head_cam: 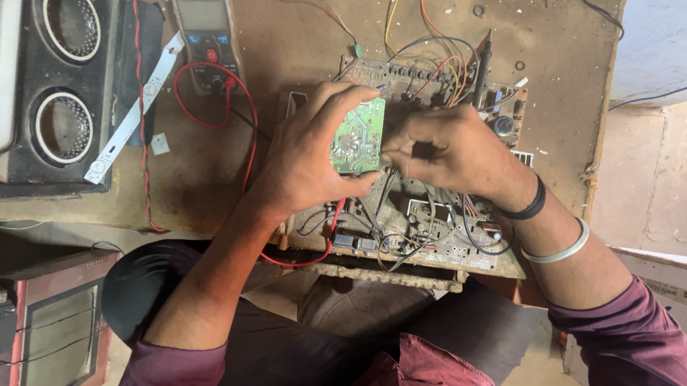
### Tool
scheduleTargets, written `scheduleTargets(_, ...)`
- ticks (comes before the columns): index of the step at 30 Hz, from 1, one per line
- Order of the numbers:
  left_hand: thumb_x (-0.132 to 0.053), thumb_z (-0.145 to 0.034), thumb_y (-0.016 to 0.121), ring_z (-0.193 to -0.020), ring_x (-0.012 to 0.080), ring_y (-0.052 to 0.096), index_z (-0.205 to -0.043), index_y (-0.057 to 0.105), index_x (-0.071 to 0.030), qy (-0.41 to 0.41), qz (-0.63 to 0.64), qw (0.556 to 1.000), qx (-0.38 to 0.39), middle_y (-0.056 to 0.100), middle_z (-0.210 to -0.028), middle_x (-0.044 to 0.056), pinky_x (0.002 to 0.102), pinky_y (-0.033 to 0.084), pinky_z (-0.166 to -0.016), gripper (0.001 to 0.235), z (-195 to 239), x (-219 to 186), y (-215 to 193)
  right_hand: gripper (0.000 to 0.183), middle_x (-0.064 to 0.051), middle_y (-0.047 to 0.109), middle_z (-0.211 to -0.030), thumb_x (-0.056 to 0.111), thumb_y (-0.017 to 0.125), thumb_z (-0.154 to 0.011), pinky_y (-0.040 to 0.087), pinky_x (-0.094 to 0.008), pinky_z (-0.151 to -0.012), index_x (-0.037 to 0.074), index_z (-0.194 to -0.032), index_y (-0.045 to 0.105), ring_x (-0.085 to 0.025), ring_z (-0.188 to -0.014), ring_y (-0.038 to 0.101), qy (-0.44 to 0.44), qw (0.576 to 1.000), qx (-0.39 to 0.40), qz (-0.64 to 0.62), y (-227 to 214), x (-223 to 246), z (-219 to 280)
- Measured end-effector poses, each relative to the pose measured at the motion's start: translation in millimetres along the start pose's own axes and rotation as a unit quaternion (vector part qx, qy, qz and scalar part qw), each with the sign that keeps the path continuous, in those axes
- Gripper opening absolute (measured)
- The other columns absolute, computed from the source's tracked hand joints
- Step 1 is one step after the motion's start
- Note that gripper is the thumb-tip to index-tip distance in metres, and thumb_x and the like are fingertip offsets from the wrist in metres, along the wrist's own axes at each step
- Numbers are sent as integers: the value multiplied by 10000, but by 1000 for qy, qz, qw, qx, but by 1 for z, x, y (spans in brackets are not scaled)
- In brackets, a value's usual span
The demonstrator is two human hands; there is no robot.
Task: The person uses a small tool to scrape or clean a green circuit board, then handles a small white electronic component, repeatedly adjusting and inspecting it. The work takes place on a cluttered workbench with various electronic parts and tools.
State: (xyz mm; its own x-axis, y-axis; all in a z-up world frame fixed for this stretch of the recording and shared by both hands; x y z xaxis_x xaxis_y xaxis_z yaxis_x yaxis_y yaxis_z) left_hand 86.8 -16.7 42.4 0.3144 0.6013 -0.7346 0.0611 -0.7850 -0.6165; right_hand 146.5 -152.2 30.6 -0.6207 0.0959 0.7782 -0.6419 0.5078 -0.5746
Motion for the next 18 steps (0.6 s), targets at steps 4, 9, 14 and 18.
scheduleTargets(4, -207, -682, 924, -1271, 333, 615, -1442, 485, -126, 16, -6, 1000, -6, 549, -1394, 114, 435, 538, -1028, 881, 0, -2, -1, 104, -78, 744, -809, 75, 804, -859, 589, -325, -696, 32, -924, 734, -204, -737, 741, 6, 1000, -7, 13, -1, -2, -1)
scheduleTargets(9, -205, -685, 925, -1257, 335, 623, -1446, 488, -127, 14, -5, 1000, -7, 551, -1387, 116, 435, 542, -1018, 882, 1, -2, -1, 112, -83, 752, -827, 72, 811, -860, 585, -330, -709, 31, -930, 733, -215, -755, 737, -4, 999, -28, 43, -6, 0, -1)
scheduleTargets(14, -223, -710, 921, -1266, 318, 621, -1456, 473, -114, 8, 18, 1000, -16, 541, -1405, 116, 417, 543, -1026, 876, 1, -2, -5, 144, -81, 759, -874, 102, 828, -883, 596, -308, -718, 30, -965, 734, -193, -806, 772, 57, 997, -57, 17, -11, -9, 0)
scheduleTargets(18, -223, -692, 932, -1288, 327, 594, -1465, 481, -117, 14, -9, 1000, -24, 546, -1392, 110, 441, 506, -1052, 900, 1, -6, -7, 166, -89, 763, -911, 100, 822, -896, 595, -316, -768, 29, -1017, 734, -203, -851, 764, 31, 998, -48, 28, -10, -4, 0)
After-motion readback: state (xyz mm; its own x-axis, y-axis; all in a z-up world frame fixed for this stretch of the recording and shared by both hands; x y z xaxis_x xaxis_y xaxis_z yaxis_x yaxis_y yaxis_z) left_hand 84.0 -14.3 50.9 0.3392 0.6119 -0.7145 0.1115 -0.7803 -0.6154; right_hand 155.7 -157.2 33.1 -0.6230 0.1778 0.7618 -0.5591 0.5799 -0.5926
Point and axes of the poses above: each hand's wrist, its own z-axis away from the middle knuckle, its own y-axis out of the palm, x = y × z, the point moved 9 cm from there along -z, towards the middle knuckle
